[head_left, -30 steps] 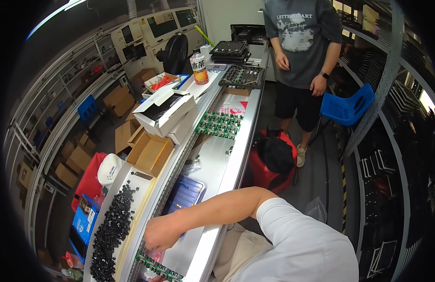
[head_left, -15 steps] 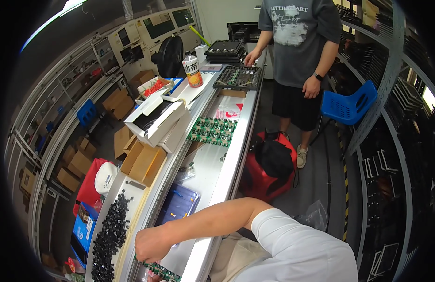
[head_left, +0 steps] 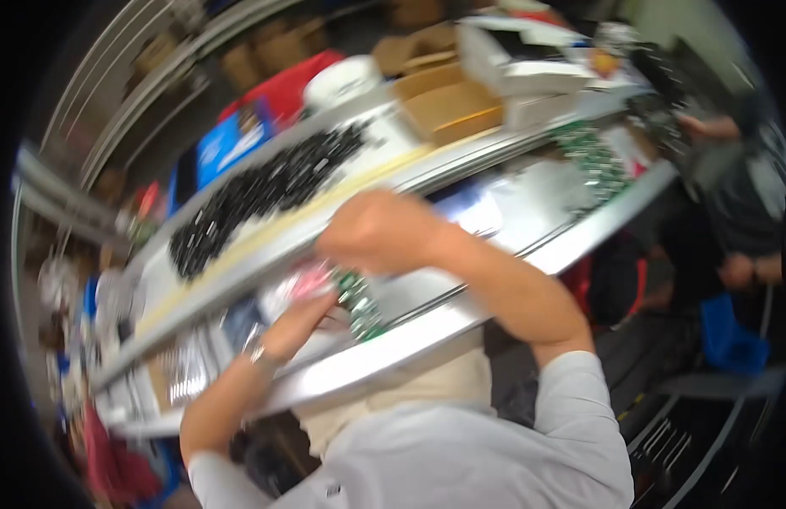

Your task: The person assembles circuit boards along an assembly line by placing a circuit board on the rail, inserting small electronic components into it by hand, and sliding the assembled board down the track.

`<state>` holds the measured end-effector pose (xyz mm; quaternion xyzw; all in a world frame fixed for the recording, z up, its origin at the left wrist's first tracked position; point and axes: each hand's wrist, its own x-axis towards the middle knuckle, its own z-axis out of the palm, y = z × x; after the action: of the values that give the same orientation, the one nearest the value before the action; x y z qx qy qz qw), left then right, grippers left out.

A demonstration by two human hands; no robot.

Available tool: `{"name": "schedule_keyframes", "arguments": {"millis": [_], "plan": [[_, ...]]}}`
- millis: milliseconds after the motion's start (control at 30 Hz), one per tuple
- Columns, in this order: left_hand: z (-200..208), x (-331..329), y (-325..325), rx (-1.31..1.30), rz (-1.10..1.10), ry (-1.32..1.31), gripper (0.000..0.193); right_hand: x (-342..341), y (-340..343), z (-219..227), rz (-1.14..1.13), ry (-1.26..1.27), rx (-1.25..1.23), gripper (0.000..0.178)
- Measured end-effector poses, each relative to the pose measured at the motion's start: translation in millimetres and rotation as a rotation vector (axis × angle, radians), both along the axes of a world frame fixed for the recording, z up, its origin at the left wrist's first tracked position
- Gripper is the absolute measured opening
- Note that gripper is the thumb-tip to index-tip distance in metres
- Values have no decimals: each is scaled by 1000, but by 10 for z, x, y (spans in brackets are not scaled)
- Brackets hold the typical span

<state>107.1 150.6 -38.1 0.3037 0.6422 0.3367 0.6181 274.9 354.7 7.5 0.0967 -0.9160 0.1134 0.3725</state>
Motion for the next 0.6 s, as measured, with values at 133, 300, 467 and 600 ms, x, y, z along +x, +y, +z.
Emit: {"name": "schedule_keyframes", "arguments": {"millis": [133, 300, 467, 600], "plan": [[114, 166, 83, 5, -9, 47, 52, -25, 69, 109, -52, 17, -73, 4], [74, 236, 215, 40, -66, 9, 58, 17, 159, 61, -120, 33, -102, 6], [-55, 202, 153, 55, 101, -40, 43, -160, 123, -15, -175, 15, -21, 15], [-286, 156, 275, 113, 84, -134, 39, -198, 58, -67, -183, 163, -129, 15]]}}
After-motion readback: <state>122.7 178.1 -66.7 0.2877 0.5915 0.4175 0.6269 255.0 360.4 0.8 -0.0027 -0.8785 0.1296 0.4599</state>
